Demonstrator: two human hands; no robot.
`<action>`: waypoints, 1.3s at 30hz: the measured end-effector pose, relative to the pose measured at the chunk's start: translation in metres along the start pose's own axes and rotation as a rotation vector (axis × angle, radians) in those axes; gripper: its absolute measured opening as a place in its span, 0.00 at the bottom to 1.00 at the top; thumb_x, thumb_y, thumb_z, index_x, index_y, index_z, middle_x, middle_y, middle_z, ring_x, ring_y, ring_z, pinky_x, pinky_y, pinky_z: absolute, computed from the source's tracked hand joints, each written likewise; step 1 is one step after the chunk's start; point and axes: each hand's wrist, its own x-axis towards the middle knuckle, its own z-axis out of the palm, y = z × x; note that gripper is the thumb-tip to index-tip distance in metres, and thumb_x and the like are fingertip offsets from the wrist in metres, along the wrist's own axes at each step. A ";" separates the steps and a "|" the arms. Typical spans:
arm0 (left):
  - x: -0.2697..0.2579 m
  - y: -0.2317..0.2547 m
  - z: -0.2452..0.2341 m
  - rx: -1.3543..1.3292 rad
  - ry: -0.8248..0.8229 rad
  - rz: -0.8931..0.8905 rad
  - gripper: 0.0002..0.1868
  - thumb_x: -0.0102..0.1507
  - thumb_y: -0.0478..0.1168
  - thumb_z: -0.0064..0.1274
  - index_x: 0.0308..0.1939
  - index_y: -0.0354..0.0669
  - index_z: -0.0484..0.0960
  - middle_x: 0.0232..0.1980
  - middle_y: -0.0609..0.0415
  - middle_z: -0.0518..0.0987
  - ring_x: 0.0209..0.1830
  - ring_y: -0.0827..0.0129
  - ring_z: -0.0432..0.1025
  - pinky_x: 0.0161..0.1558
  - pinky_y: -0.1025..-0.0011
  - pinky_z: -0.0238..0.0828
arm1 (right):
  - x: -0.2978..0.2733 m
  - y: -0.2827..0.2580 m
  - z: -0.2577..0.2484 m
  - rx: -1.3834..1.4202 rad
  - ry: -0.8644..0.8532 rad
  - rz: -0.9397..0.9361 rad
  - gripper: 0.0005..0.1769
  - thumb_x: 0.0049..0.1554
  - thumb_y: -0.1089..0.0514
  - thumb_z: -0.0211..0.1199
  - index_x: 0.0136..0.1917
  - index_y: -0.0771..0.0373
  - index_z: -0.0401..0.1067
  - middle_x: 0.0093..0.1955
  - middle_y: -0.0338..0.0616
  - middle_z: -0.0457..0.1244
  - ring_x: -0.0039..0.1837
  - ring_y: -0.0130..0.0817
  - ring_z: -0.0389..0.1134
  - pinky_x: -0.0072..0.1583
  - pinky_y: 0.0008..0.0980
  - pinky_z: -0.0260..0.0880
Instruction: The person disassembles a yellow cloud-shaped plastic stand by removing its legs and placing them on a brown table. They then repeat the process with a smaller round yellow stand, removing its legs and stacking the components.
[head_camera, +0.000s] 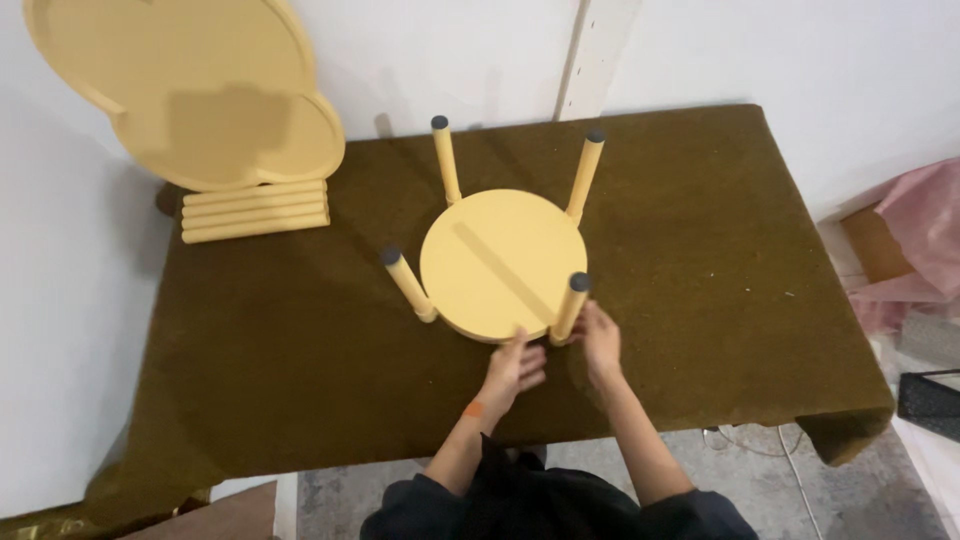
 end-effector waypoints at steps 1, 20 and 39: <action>-0.004 -0.002 0.003 0.146 -0.106 0.012 0.34 0.70 0.55 0.47 0.74 0.40 0.62 0.67 0.45 0.75 0.63 0.58 0.73 0.59 0.57 0.73 | -0.002 0.002 -0.003 0.135 0.103 -0.051 0.27 0.68 0.45 0.47 0.67 0.71 0.63 0.52 0.54 0.64 0.45 0.32 0.69 0.46 0.31 0.72; -0.077 0.107 -0.088 0.755 0.521 1.106 0.28 0.54 0.42 0.67 0.55 0.34 0.77 0.48 0.41 0.79 0.48 0.55 0.75 0.52 0.63 0.73 | -0.066 -0.028 0.157 -1.094 -0.325 -0.941 0.56 0.45 0.50 0.74 0.78 0.68 0.50 0.81 0.56 0.46 0.80 0.57 0.46 0.74 0.65 0.45; 0.001 0.091 -0.054 0.462 0.215 0.945 0.09 0.59 0.34 0.56 0.25 0.33 0.77 0.22 0.56 0.77 0.24 0.78 0.71 0.27 0.72 0.68 | -0.032 -0.009 0.117 -1.237 -0.306 -1.070 0.18 0.58 0.48 0.66 0.60 0.52 0.76 0.78 0.31 0.58 0.78 0.36 0.58 0.77 0.51 0.52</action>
